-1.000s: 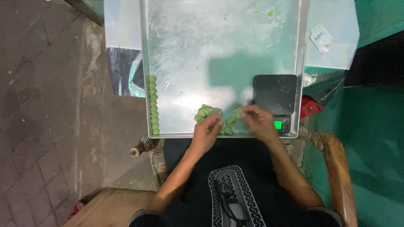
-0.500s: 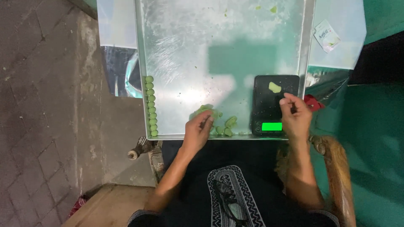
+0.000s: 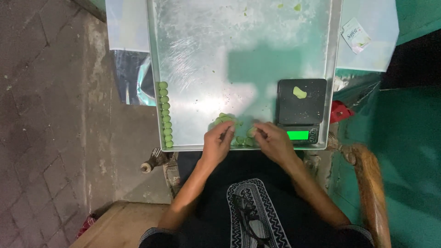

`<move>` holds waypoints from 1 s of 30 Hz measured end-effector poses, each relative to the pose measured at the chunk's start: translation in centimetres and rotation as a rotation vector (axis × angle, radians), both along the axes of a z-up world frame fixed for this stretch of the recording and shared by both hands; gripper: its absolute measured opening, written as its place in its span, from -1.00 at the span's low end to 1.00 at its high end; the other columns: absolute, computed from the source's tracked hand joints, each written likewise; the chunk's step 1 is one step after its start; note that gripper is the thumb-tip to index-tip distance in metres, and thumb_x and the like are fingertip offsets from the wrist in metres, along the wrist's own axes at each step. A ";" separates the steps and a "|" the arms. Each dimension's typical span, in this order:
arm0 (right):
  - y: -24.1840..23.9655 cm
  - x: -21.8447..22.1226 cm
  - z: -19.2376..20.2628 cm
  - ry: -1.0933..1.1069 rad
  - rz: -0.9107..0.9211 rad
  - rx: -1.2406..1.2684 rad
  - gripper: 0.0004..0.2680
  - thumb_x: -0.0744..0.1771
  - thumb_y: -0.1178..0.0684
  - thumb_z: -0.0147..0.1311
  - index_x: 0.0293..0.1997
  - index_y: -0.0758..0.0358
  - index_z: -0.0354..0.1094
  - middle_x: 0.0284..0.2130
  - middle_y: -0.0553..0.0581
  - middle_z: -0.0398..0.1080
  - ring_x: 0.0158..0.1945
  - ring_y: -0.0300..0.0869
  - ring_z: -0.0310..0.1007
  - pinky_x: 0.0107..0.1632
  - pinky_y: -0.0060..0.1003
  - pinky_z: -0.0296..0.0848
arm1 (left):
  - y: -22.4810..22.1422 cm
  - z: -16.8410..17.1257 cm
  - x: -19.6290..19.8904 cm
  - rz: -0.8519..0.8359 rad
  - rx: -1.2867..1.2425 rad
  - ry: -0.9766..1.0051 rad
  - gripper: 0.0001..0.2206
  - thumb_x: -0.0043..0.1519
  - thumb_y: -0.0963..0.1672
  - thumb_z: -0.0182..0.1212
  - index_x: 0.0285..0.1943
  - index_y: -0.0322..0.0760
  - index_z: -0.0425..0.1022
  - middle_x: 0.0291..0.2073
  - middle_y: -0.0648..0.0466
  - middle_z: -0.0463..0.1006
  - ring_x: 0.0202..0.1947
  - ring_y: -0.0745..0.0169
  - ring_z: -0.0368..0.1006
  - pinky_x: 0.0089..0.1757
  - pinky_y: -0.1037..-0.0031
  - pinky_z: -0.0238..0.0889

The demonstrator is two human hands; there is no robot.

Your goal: Weighing small portions of green dough on a digital scale and rolling them into balls by hand.

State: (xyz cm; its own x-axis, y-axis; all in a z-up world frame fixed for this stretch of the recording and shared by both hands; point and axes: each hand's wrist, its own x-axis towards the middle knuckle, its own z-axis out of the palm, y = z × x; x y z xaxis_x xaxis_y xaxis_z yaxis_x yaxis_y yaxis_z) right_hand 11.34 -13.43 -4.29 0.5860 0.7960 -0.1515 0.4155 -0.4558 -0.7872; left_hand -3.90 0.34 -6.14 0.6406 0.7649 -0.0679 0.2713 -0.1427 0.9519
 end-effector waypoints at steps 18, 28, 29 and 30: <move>2.8 0.5 -3.8 -0.275 0.376 -0.312 -0.72 0.39 -0.11 -0.12 0.15 0.08 0.42 -0.03 0.18 0.46 0.05 0.12 0.48 0.08 -0.01 0.45 | 0.5 -0.7 -2.9 0.120 -0.141 -0.070 -0.86 0.32 -0.16 0.25 -0.04 -0.29 0.66 -0.45 -0.04 0.67 -0.43 0.37 0.45 -0.30 0.40 0.37; 0.3 0.7 -4.8 -0.258 0.360 -0.573 -0.77 0.34 -0.14 -0.01 0.07 -0.06 0.37 -0.08 0.11 0.41 -0.01 0.12 0.54 -0.06 0.08 0.54 | 0.4 -0.3 -2.0 0.078 -0.113 -0.062 -0.86 0.31 -0.14 0.27 -0.06 -0.28 0.67 -0.47 -0.02 0.66 -0.45 0.37 0.45 -0.32 0.42 0.36; 0.5 0.9 -4.7 -0.226 0.359 -0.564 -0.78 0.34 -0.12 -0.01 0.05 -0.03 0.38 -0.09 0.14 0.41 -0.02 0.16 0.53 -0.07 0.12 0.54 | 0.4 0.3 -1.8 0.070 -0.121 -0.064 -0.86 0.31 -0.15 0.27 -0.06 -0.29 0.66 -0.48 -0.03 0.66 -0.44 0.39 0.43 -0.33 0.43 0.34; 0.7 0.9 -3.9 -0.227 0.357 -0.562 -0.78 0.34 -0.12 -0.01 0.05 -0.03 0.38 -0.09 0.14 0.41 -0.02 0.16 0.53 -0.07 0.12 0.54 | 0.2 0.5 -1.7 0.069 -0.119 -0.065 -0.86 0.31 -0.15 0.27 -0.06 -0.29 0.66 -0.48 -0.03 0.66 -0.44 0.39 0.43 -0.33 0.43 0.34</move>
